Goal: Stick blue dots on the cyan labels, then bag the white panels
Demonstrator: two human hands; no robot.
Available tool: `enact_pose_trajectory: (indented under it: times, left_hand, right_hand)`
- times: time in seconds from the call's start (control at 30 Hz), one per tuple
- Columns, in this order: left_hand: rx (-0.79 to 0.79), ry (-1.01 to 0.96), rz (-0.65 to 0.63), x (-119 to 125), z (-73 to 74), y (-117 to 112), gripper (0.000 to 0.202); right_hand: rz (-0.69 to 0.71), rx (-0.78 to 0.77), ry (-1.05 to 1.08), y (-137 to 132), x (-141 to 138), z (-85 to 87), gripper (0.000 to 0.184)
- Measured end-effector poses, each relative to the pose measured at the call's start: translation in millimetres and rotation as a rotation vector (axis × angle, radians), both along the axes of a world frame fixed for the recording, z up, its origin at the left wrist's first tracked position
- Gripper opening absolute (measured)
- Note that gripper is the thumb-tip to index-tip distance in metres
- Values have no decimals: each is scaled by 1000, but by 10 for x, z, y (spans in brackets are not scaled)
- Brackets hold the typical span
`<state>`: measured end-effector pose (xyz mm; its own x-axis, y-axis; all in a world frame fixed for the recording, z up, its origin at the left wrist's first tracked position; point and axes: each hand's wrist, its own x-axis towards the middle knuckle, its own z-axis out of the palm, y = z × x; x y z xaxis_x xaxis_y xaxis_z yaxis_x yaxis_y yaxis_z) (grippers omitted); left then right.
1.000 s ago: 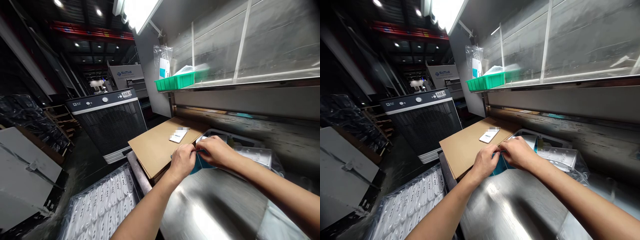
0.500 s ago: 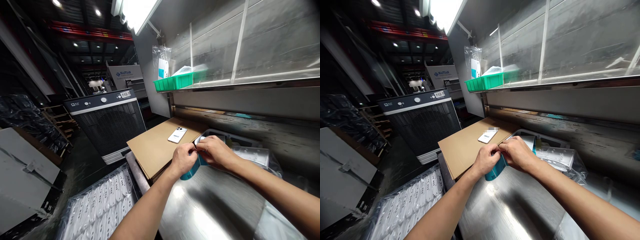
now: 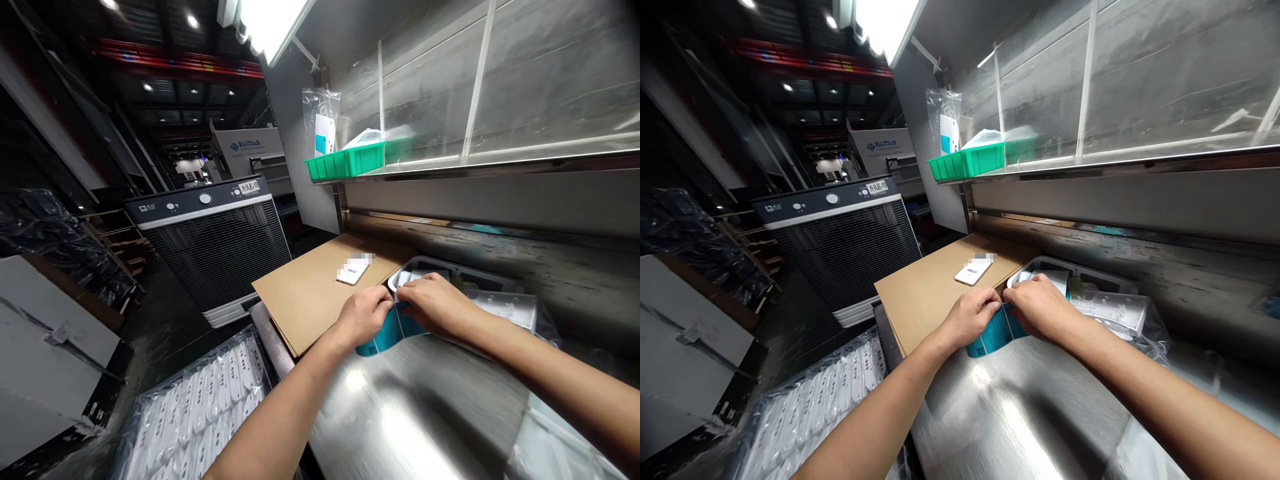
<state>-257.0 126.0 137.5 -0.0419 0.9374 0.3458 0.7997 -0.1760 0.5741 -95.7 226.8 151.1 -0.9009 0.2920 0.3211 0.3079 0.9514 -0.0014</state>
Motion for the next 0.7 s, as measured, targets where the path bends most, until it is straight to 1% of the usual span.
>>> enact_pose_trajectory:
  times: [0.1, 0.17, 0.23, 0.33, 0.4, 0.47, 0.53, 0.57, 0.63, 0.7]
  left_hand:
    - [-69, -19, 10, -69, -107, 90, 18]
    - [-112, -26, 54, -140, -240, 155, 18]
    - [-166, -23, 112, -207, -411, 191, 18]
    - [-242, -8, 169, -244, -656, 156, 14]
    - [-273, -8, 182, -216, -746, 74, 12]
    - [-291, -34, 178, -168, -743, -52, 12]
    - [-301, -88, 161, -140, -661, -203, 12]
    - [-305, -123, 153, -145, -609, -278, 13]
    - [-308, -195, 153, -207, -526, -416, 16]
    - [-279, -279, 174, -311, -497, -558, 18]
  right_hand:
    - [11, -4, -15, -40, 20, -4, 11]
    - [29, -10, -9, -64, 102, 7, 13]
    - [66, -29, 19, -63, 248, 40, 14]
    - [96, -96, 79, 2, 497, 118, 15]
    - [76, -103, 94, 70, 581, 163, 14]
    - [59, -37, 71, 137, 541, 168, 13]
    - [75, 13, 29, 192, 385, 101, 9]
    - [83, 23, 15, 209, 280, 33, 11]
    - [65, 50, 21, 212, 63, -156, 25]
    - [5, 144, 63, 151, -98, -355, 36]
